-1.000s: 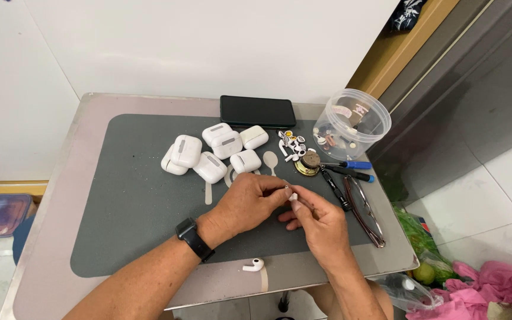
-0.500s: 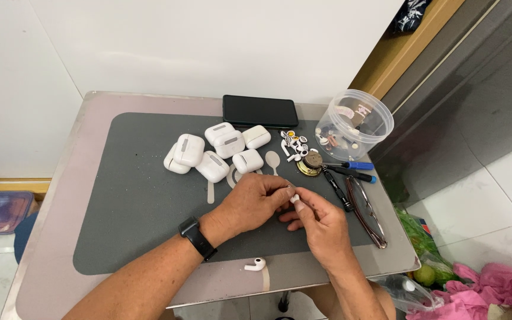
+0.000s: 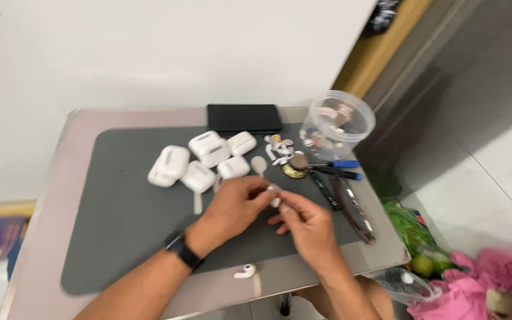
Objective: Repair a small wireless earbud by prying or scraping a component with a precision tool
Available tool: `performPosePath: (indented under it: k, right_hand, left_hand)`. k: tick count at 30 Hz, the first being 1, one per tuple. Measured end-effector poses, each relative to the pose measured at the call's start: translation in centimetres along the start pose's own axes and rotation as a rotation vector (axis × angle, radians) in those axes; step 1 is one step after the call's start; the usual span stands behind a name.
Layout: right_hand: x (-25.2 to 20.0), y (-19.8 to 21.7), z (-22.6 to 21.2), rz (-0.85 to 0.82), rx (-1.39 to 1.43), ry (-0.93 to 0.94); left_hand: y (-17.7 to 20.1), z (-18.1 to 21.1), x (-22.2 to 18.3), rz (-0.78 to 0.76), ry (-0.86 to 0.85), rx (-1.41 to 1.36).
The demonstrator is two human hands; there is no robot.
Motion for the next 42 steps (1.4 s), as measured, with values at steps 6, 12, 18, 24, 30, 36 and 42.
performPosePath:
  k: [6, 12, 18, 24, 30, 36, 42]
  right_hand:
    - [-0.5, -0.4, -0.3, -0.113, -0.077, 0.018]
    - [-1.1, -0.2, -3.1, -0.059, -0.203, 0.304]
    - [-1.2, -0.4, -3.3, -0.163, -0.171, 0.298]
    - [-1.0, 0.8, -2.8, -0.003, -0.196, 0.310]
    - [-1.1, 1.4, -2.9, 0.106, -0.236, 0.452]
    - [-1.5, 1.6, -3.8, 0.128, -0.240, 0.460]
    - [-0.9, 1.7, -2.3, 0.118, -0.186, 0.307]
  left_hand:
    - [0.0, -0.6, 0.5, 0.012, 0.121, -0.049]
    - [0.4, 1.1, -0.1, 0.067, -0.011, 0.028]
    - [-0.8, 2.9, -1.0, 0.093, -0.261, 0.231]
    - [-0.5, 4.2, -1.0, 0.045, -0.232, 0.117]
    - [-0.5, 4.9, -1.0, 0.025, -0.388, 0.023]
    - [-0.4, 4.8, -1.3, 0.082, -0.500, 0.094]
    - [-0.6, 4.8, -1.5, 0.067, -0.565, 0.171]
Point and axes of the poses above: each hand's wrist, its own x-axis towards the middle knuckle, its own y-axis out of the back of the hand, z = x × y, the point moved 6 cm from there along x, towards the middle knuckle, and after that the axes turned 6 degrees about x, right-handed, at the moved point
